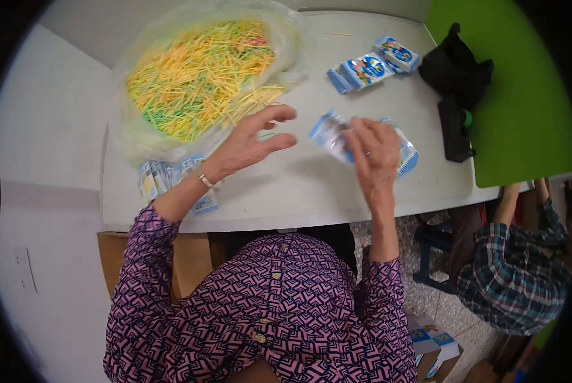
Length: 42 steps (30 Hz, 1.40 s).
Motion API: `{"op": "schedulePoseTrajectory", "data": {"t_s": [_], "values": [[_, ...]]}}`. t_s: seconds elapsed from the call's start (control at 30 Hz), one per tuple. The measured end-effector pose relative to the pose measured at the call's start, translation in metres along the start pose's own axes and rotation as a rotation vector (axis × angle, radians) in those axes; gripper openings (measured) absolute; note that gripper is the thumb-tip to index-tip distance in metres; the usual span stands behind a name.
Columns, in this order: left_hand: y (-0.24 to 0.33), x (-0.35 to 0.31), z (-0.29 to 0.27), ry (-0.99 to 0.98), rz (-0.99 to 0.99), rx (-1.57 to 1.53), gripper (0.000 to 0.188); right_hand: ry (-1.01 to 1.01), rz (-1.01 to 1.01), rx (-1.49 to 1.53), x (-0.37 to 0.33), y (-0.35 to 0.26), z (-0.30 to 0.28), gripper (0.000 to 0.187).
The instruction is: Filling small blue packets with shredded yellow and green paper materials.
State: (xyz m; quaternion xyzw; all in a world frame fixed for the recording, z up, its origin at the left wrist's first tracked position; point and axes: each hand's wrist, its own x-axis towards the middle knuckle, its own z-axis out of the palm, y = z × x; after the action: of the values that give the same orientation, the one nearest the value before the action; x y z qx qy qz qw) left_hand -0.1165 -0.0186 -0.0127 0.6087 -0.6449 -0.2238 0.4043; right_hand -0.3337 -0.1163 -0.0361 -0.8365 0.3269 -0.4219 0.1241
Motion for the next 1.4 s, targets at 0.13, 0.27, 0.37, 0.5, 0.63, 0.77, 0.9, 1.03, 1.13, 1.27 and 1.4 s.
{"op": "schedulePoseTrajectory", "data": {"t_s": [0.13, 0.27, 0.37, 0.5, 0.63, 0.77, 0.9, 1.03, 1.13, 1.27, 1.4], "values": [[-0.007, 0.007, 0.0, -0.178, -0.226, -0.312, 0.022, -0.146, 0.014, 0.237, -0.004, -0.041, 0.027, 0.027], [-0.017, -0.008, -0.011, -0.11, -0.21, -0.223, 0.016, -0.179, 0.07, 0.346, 0.001, -0.047, 0.043, 0.026], [-0.022, -0.018, -0.018, -0.032, -0.122, -0.102, 0.015, -0.388, 0.294, 0.648, 0.008, -0.052, 0.051, 0.021], [-0.02, -0.026, -0.029, 0.042, 0.028, 0.107, 0.013, -0.579, 0.389, 0.765, 0.01, -0.047, 0.057, 0.017], [-0.019, -0.03, -0.038, 0.04, 0.108, 0.174, 0.011, -0.639, 0.381, 0.831, 0.011, -0.054, 0.066, 0.017], [-0.026, -0.035, -0.044, 0.044, 0.098, 0.184, 0.011, -0.617, 0.417, 0.903, 0.004, -0.062, 0.075, 0.017], [-0.033, -0.04, -0.046, 0.028, 0.098, 0.273, 0.014, -0.639, 0.401, 0.889, 0.001, -0.068, 0.081, 0.017], [-0.036, -0.044, -0.055, 0.038, 0.102, 0.32, 0.016, -0.653, 0.357, 0.89, -0.001, -0.072, 0.09, 0.02], [-0.04, -0.047, -0.064, -0.01, 0.042, 0.358, 0.015, -0.65, 0.329, 0.897, 0.001, -0.078, 0.092, 0.02], [-0.053, -0.034, -0.093, -0.046, 0.02, 0.22, 0.018, -0.659, 0.298, 0.875, 0.002, -0.075, 0.097, 0.021], [-0.103, 0.0, -0.165, 0.2, 0.124, 0.757, 0.019, -0.654, 0.406, 0.967, -0.004, -0.071, 0.108, 0.021]]}}
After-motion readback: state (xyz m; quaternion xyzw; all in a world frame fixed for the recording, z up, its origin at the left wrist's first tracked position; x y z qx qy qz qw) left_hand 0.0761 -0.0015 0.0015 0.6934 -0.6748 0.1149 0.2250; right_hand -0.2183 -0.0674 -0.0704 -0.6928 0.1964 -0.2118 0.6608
